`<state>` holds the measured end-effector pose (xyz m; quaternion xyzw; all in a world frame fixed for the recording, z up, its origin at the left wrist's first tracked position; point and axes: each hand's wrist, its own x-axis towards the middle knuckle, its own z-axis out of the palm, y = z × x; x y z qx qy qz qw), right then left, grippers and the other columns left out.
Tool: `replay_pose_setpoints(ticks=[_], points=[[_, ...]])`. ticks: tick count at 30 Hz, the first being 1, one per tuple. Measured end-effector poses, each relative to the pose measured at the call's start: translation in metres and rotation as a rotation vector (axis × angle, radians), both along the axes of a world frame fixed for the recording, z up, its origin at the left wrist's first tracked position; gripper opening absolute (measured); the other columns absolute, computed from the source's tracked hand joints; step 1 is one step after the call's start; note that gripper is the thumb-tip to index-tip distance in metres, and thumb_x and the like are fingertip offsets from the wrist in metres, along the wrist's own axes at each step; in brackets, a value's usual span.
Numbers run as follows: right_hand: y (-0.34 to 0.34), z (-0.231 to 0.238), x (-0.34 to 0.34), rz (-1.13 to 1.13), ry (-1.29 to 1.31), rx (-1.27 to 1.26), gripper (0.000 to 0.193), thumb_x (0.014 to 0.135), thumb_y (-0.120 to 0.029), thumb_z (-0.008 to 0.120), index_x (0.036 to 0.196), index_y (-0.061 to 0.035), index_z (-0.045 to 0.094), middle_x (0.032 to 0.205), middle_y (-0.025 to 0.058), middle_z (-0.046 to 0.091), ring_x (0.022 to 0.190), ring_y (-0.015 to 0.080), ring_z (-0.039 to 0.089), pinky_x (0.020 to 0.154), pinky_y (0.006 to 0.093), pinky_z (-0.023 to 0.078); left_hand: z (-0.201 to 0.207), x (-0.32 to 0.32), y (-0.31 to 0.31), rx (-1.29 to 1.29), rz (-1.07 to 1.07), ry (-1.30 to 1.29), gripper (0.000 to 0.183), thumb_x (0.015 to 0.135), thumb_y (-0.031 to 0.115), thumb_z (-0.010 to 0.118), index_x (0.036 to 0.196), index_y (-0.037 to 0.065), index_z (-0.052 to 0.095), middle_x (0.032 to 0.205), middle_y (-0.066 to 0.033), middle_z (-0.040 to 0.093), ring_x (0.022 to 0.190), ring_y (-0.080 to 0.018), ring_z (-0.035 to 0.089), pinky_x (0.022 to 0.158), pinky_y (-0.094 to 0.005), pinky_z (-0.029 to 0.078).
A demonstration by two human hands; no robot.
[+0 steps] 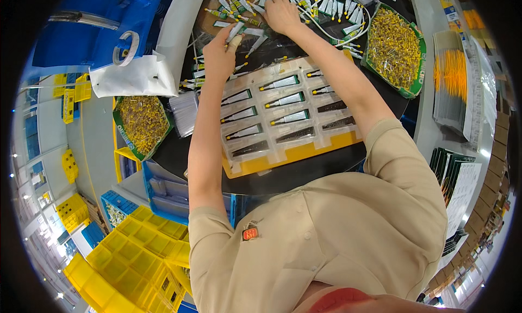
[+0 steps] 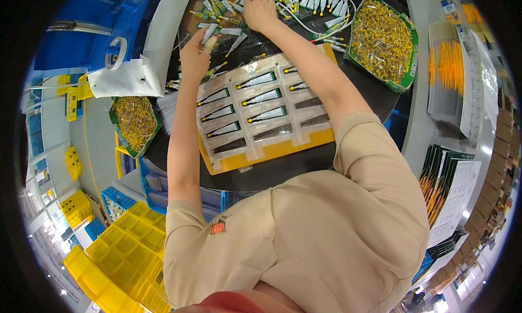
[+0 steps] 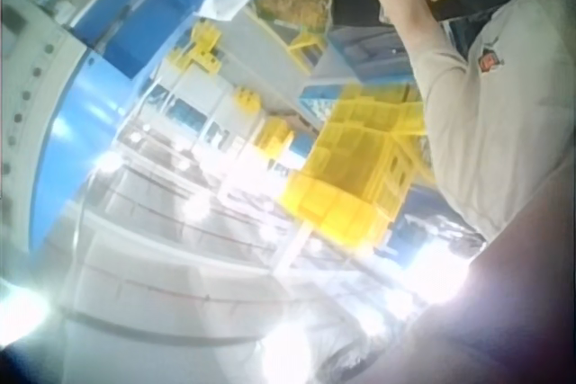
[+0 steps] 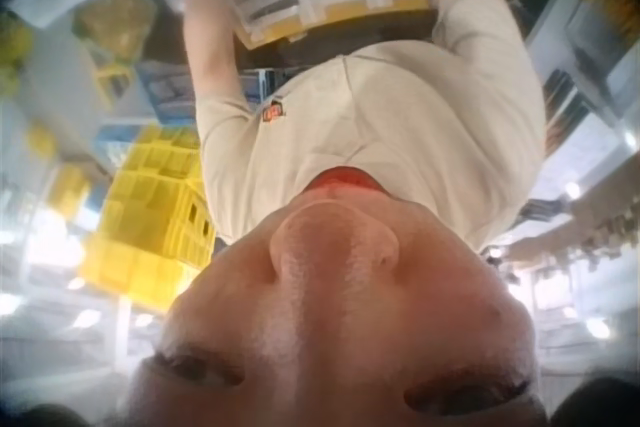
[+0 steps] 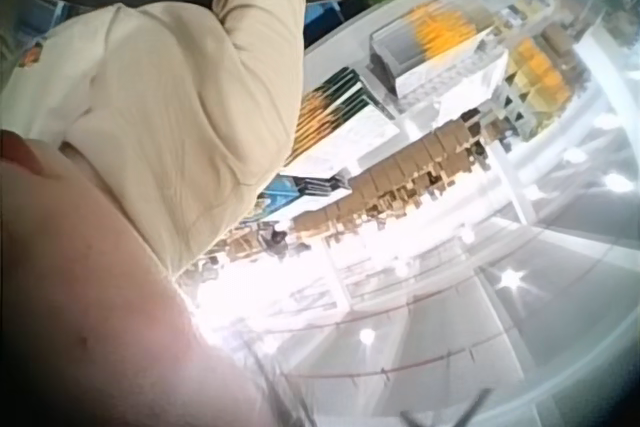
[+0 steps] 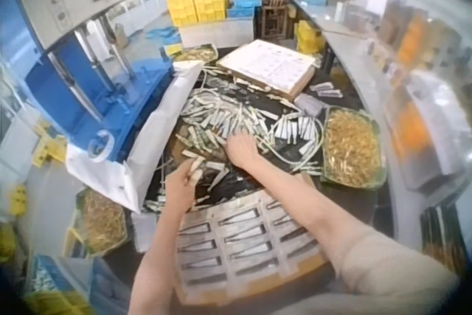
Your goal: The person places small cylindrical electronic components into a yellow tray, then covers the tray with a clear plastic sheet and seals it. They repeat this process multiple times, handling components and trays throughout the clip.
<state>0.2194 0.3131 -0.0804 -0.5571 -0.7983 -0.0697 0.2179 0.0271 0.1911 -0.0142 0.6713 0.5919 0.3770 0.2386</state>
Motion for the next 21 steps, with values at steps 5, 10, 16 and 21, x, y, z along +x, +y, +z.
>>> replay_pose_setpoints(ticks=[5,10,16,21], points=[[-0.02,0.0,0.045,0.054,0.141,-0.215,0.017,0.089,-0.026,0.061,0.096,-0.014,0.071,0.091,0.01,0.074,0.089,0.032,0.071,0.083,0.0529,0.049,0.023,-0.008,-0.088,0.214,-0.081,0.015,0.031,0.093,0.019,0.07,0.121,0.004,0.066,0.103,-0.0082,0.07,0.09,-0.0166,0.064,0.081,-0.0293,0.051],[-0.017,-0.011,0.051,0.06,0.231,-0.037,0.024,0.094,-0.031,0.063,0.106,-0.013,0.073,0.092,0.0082,0.072,0.087,0.025,0.069,0.074,0.0363,0.053,0.019,-0.009,-0.208,-0.055,-0.08,0.067,0.023,0.088,0.012,0.072,0.108,0.002,0.066,0.095,-0.015,0.065,0.085,-0.033,0.064,0.073,-0.0354,0.051],[0.018,-0.016,-0.02,-0.17,0.134,-0.025,0.033,0.079,-0.033,0.073,0.096,-0.0046,0.074,0.1,0.0226,0.07,0.09,0.0388,0.068,0.079,0.0483,0.054,-0.003,-0.001,-0.252,-0.042,-0.03,0.412,0.019,0.084,0.008,0.07,0.101,0.005,0.061,0.095,-0.014,0.061,0.088,-0.0367,0.059,0.076,-0.0436,0.049],[-0.033,0.032,0.049,0.322,0.574,-0.208,0.025,0.081,-0.023,0.068,0.091,0.0004,0.071,0.08,0.0233,0.068,0.078,0.0421,0.067,0.072,0.0489,0.053,-0.007,-0.002,-0.244,0.038,-0.026,0.636,0.022,0.082,0.01,0.071,0.101,0.008,0.061,0.097,-0.013,0.057,0.091,-0.0342,0.054,0.081,-0.0429,0.044]])
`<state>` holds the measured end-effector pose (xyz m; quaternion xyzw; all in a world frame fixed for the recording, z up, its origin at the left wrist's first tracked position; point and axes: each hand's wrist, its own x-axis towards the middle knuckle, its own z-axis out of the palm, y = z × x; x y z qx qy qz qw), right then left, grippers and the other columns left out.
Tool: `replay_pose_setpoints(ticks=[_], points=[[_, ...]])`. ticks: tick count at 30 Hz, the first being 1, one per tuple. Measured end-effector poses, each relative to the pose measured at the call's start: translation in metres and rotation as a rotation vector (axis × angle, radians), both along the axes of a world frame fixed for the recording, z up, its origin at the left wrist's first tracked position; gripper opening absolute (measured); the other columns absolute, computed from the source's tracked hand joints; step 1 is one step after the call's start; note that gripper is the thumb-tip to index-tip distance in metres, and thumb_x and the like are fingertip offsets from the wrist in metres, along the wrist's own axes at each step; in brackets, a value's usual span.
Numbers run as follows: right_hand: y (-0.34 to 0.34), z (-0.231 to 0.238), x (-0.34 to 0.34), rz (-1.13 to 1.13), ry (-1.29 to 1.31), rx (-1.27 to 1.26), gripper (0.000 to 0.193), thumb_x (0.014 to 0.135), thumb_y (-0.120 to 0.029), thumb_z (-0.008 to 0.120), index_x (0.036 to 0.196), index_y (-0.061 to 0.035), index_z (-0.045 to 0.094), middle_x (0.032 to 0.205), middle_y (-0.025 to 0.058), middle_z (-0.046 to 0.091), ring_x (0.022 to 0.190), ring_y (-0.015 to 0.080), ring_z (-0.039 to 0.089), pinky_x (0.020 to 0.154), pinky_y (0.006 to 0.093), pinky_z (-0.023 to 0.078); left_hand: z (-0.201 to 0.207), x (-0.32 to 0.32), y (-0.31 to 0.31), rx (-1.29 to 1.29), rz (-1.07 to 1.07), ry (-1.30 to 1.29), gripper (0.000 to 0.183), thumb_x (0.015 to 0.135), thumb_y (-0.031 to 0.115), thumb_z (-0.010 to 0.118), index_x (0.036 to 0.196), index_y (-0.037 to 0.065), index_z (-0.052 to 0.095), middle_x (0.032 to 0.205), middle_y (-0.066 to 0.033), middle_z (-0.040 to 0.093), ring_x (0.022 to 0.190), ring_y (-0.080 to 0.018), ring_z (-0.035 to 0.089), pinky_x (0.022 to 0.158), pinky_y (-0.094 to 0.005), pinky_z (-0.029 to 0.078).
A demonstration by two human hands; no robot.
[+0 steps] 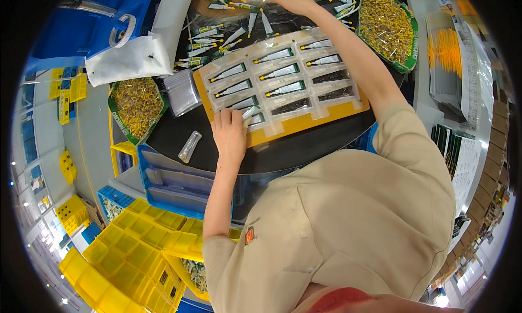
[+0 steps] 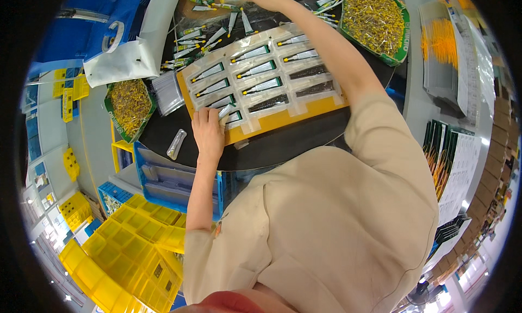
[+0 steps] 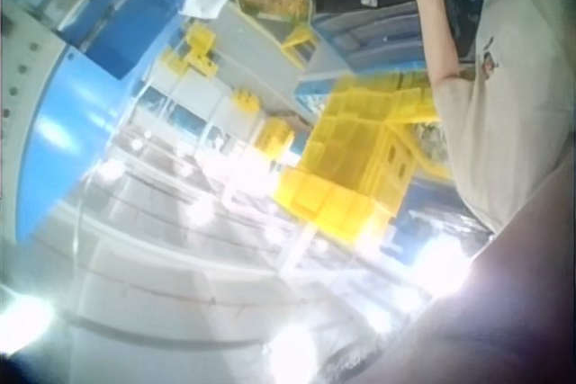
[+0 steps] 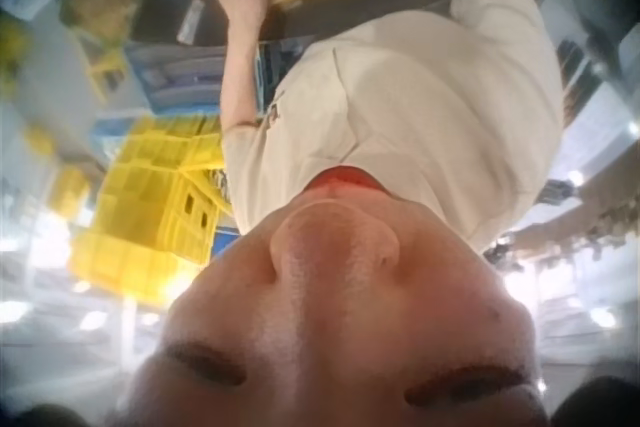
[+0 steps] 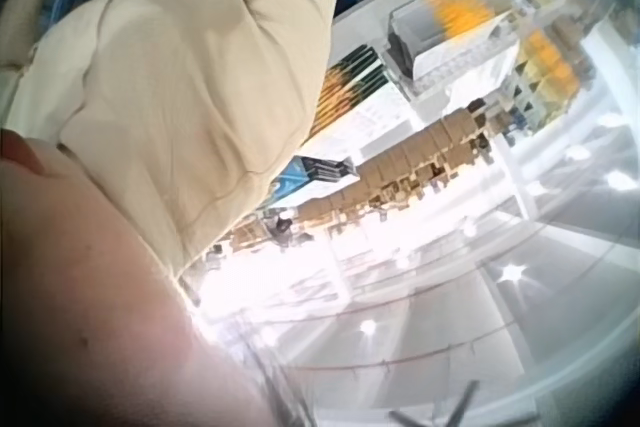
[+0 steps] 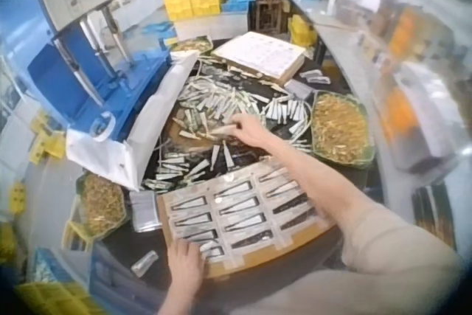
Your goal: The person places small cylindrical electronic components into a yellow tray, then covers the tray with a clear plastic sheet and seals it. They repeat this process multiple times, handling components and trays throughout the clip.
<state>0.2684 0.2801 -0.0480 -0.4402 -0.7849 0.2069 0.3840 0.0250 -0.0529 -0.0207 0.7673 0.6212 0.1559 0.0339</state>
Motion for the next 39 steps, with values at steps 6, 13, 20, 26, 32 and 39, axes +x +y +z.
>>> replay_pose_setpoints(ticks=[6,13,20,26,32,39], points=[[-0.165,0.048,0.138,0.12,0.089,-0.581,0.013,0.091,-0.018,0.072,0.099,-0.008,0.076,0.095,-0.0003,0.072,0.081,0.0107,0.061,0.073,0.0279,0.049,0.013,0.035,0.007,-0.052,0.014,-0.476,0.065,0.086,0.002,0.067,0.146,0.009,0.044,0.105,-0.0169,0.06,0.092,-0.0407,0.057,0.081,-0.0465,0.049],[-0.18,0.031,0.124,0.26,-0.347,-0.027,0.007,0.078,-0.019,0.077,0.081,-0.0132,0.074,0.086,0.0022,0.064,0.096,0.026,0.057,0.084,0.0378,0.047,0.012,0.089,0.027,-0.129,-0.281,-0.499,0.044,0.085,-0.001,0.068,0.128,0.007,0.065,0.096,-0.0137,0.064,0.085,-0.0293,0.06,0.075,-0.0362,0.052],[0.032,-0.041,0.017,-0.353,-0.454,0.082,0.022,0.082,-0.02,0.065,0.085,0.0011,0.071,0.082,0.024,0.068,0.078,0.0423,0.068,0.071,0.0505,0.054,0.005,0.09,0.027,0.051,-0.329,-0.555,0.035,0.082,-0.003,0.071,0.114,0.008,0.072,0.099,-0.0107,0.066,0.086,-0.0278,0.063,0.075,-0.0346,0.052],[0.01,-0.01,0.05,-0.237,-0.09,-0.094,0.021,0.084,-0.022,0.065,0.086,-0.0014,0.072,0.081,0.0211,0.068,0.078,0.039,0.067,0.072,0.0468,0.055,0.011,0.081,0.027,-0.026,-0.439,-0.305,0.031,0.081,0.003,0.072,0.111,0.012,0.074,0.109,-0.0087,0.064,0.097,-0.0293,0.057,0.084,-0.0375,0.048],[-0.209,0.057,0.142,0.135,0.371,-0.621,0.018,0.088,-0.01,0.072,0.105,-0.0022,0.07,0.1,0.0048,0.07,0.088,0.0123,0.069,0.079,0.0281,0.057,0.012,0.092,0.027,-0.125,-0.432,-0.186,0.058,0.089,0.024,0.066,0.142,0.008,0.049,0.146,-0.0145,0.044,0.133,-0.0354,0.038,0.11,-0.0508,0.028],[-0.258,0.032,0.127,0.071,-0.198,-0.094,0.007,0.076,-0.019,0.078,0.08,-0.013,0.075,0.087,0.003,0.068,0.091,0.0244,0.057,0.083,0.0353,0.046,-0.008,0.169,0.027,-0.189,-0.463,-0.091,0.094,0.092,0.05,0.059,0.155,-0.005,0.018,0.164,-0.0225,0.016,0.153,-0.0364,0.01,0.12,-0.0586,0.005]])
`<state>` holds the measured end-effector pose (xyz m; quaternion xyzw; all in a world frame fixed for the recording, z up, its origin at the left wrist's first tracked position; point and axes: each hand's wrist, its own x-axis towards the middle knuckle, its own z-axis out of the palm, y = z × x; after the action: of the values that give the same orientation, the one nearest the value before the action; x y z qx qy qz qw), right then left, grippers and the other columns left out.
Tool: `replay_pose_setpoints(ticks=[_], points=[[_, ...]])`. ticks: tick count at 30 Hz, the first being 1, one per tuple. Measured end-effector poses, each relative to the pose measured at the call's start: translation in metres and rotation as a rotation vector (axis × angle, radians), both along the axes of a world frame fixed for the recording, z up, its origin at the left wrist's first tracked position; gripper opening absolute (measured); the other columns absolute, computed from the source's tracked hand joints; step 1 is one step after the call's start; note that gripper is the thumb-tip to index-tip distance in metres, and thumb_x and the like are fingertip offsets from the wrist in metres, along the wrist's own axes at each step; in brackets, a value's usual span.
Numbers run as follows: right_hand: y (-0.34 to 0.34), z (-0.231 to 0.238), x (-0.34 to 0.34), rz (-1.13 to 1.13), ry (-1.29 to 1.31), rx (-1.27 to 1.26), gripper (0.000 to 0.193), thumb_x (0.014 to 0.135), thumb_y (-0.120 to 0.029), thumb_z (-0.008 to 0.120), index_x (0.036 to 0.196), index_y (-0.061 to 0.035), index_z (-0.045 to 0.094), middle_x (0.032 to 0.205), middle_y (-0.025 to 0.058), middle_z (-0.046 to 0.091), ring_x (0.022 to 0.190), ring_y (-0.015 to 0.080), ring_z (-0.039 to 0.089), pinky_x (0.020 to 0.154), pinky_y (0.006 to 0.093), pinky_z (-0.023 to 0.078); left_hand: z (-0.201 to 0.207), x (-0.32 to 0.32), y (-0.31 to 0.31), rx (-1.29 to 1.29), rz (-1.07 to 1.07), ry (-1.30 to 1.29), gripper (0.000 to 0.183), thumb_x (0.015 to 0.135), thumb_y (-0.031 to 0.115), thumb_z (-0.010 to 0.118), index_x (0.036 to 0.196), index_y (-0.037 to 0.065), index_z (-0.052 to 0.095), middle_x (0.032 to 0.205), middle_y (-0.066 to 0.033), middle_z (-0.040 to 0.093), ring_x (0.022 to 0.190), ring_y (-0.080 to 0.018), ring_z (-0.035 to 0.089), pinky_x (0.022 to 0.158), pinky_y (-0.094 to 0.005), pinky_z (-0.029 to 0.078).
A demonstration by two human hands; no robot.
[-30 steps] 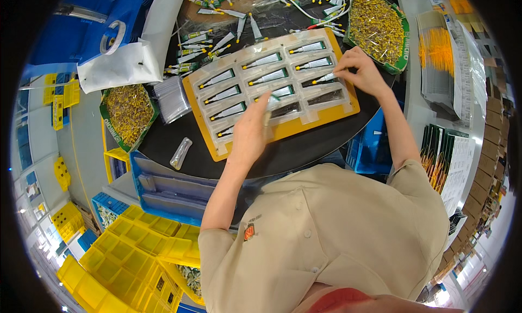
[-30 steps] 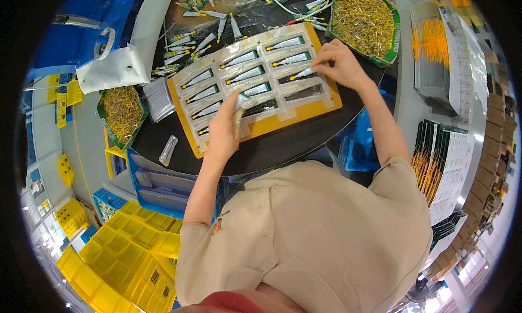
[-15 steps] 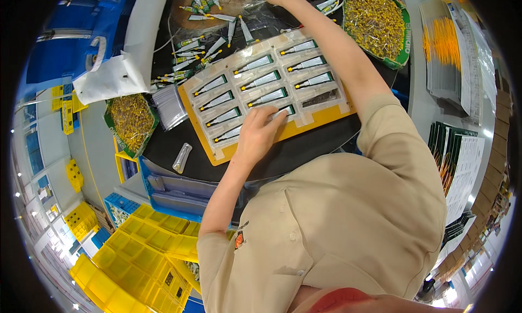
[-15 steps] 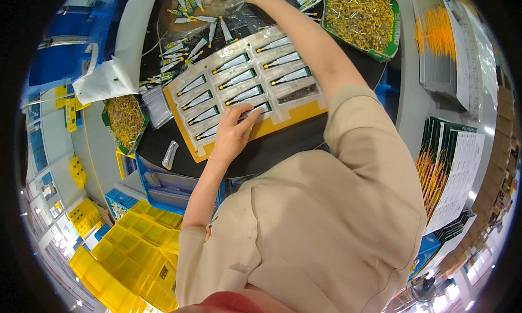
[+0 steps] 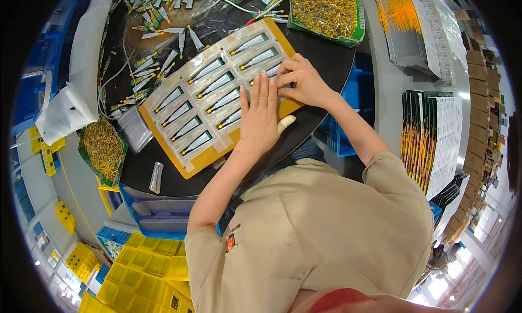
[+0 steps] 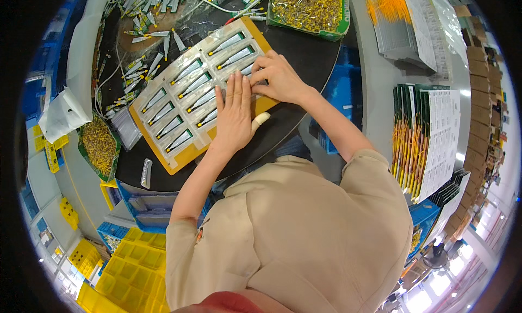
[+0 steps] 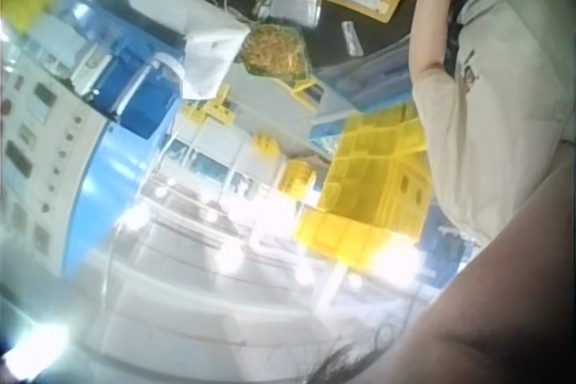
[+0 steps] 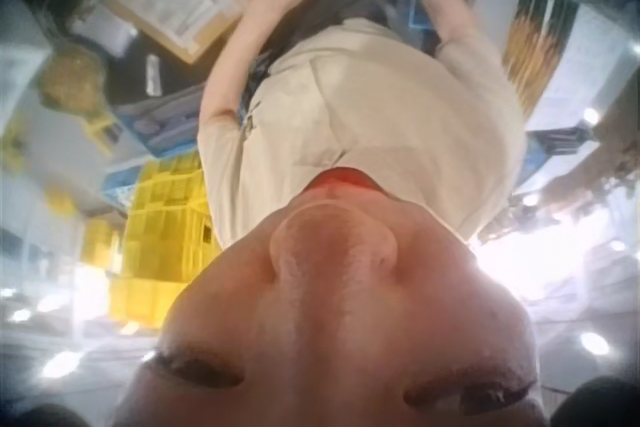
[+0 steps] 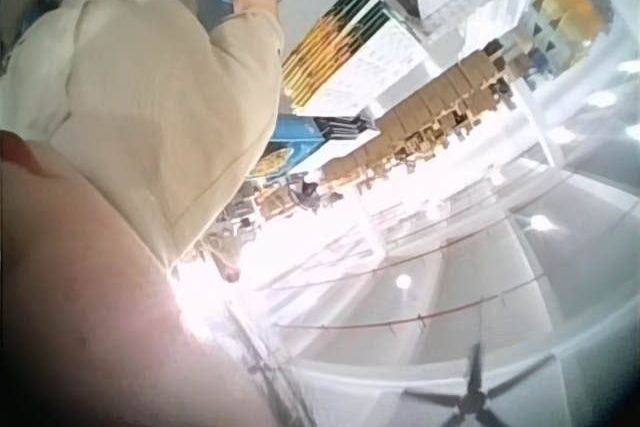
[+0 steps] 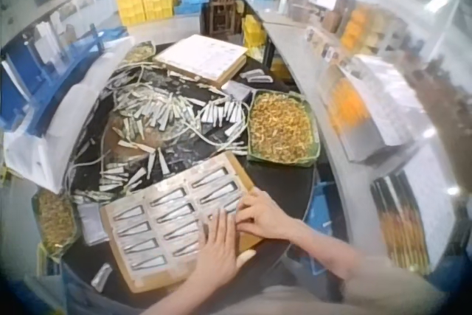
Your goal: The person places small cylindrical electronic components into a yellow tray, then covers the tray with a clear plastic sheet and seals it. They repeat this process multiple times, handling components and trays throughout the clip.
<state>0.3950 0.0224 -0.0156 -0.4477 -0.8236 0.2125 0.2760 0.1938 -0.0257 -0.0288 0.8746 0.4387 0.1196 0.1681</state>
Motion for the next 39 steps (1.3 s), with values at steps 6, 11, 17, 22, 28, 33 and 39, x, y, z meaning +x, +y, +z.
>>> replay_pose_setpoints(ticks=[6,11,17,22,28,33,39], points=[[0.104,-0.014,0.092,-0.356,-0.163,0.241,0.022,0.078,-0.027,0.076,0.094,-0.0124,0.075,0.104,0.0101,0.068,0.099,0.0313,0.062,0.084,0.041,0.049,0.003,0.013,-0.004,-0.018,-0.016,0.117,0.097,0.09,0.053,0.061,0.154,-0.008,0.02,0.163,-0.0254,0.015,0.154,-0.0365,0.009,0.12,-0.0583,0.004],[0.176,-0.027,0.145,-0.624,-0.661,0.237,0.058,0.074,-0.045,0.08,0.124,-0.0198,0.065,0.118,0.0141,0.064,0.11,0.0341,0.061,0.093,0.0513,0.049,0.013,0.017,0.001,-0.02,0.034,0.04,0.093,0.091,0.049,0.061,0.153,-0.009,0.021,0.163,-0.0263,0.012,0.153,-0.0384,0.008,0.119,-0.0607,0.001],[0.181,-0.024,0.14,-0.509,-0.572,-0.001,0.048,0.079,-0.043,0.076,0.118,-0.0183,0.063,0.114,0.0111,0.064,0.109,0.0332,0.064,0.088,0.0502,0.054,0.028,0.018,0.048,0.047,0.087,-0.065,0.077,0.093,0.031,0.062,0.155,0.004,0.026,0.164,-0.0245,0.012,0.152,-0.0413,0.009,0.116,-0.0665,0.001],[0.173,-0.018,0.141,-0.451,-0.507,-0.005,0.032,0.084,-0.029,0.074,0.105,-0.0089,0.062,0.103,0.0132,0.065,0.098,0.0313,0.066,0.082,0.0429,0.054,0.036,0.026,0.103,0.109,0.047,-0.059,0.075,0.092,0.025,0.064,0.155,0.007,0.028,0.164,-0.0222,0.011,0.152,-0.042,0.01,0.116,-0.067,0.005],[0.152,-0.001,0.158,-0.446,-0.159,-0.005,0.025,0.085,-0.016,0.07,0.106,-0.0035,0.066,0.095,0.0159,0.067,0.091,0.033,0.067,0.082,0.0416,0.053,0.036,0.098,0.181,0.262,-0.145,-0.378,0.063,0.091,0.018,0.066,0.147,0.005,0.041,0.158,-0.0189,0.031,0.147,-0.0398,0.026,0.115,-0.0624,0.021],[0.142,0.025,0.174,-0.406,-0.205,0.094,0.02,0.084,-0.012,0.071,0.102,-0.0024,0.069,0.092,0.0142,0.069,0.086,0.0336,0.067,0.077,0.0398,0.054,0.016,0.202,0.233,0.27,-0.23,-0.66,0.048,0.092,0.009,0.063,0.138,0.002,0.05,0.142,-0.0192,0.051,0.135,-0.0399,0.044,0.112,-0.0546,0.034],[0.141,0.035,0.187,-0.48,0.016,-0.122,0.016,0.089,-0.003,0.07,0.105,-0.0006,0.067,0.099,0.0051,0.069,0.086,0.0129,0.066,0.078,0.0265,0.055,-0.012,0.211,0.25,0.037,-0.156,-0.501,0.044,0.085,0.008,0.062,0.128,0.0,0.06,0.129,-0.0197,0.06,0.122,-0.0398,0.055,0.106,-0.0487,0.042]])
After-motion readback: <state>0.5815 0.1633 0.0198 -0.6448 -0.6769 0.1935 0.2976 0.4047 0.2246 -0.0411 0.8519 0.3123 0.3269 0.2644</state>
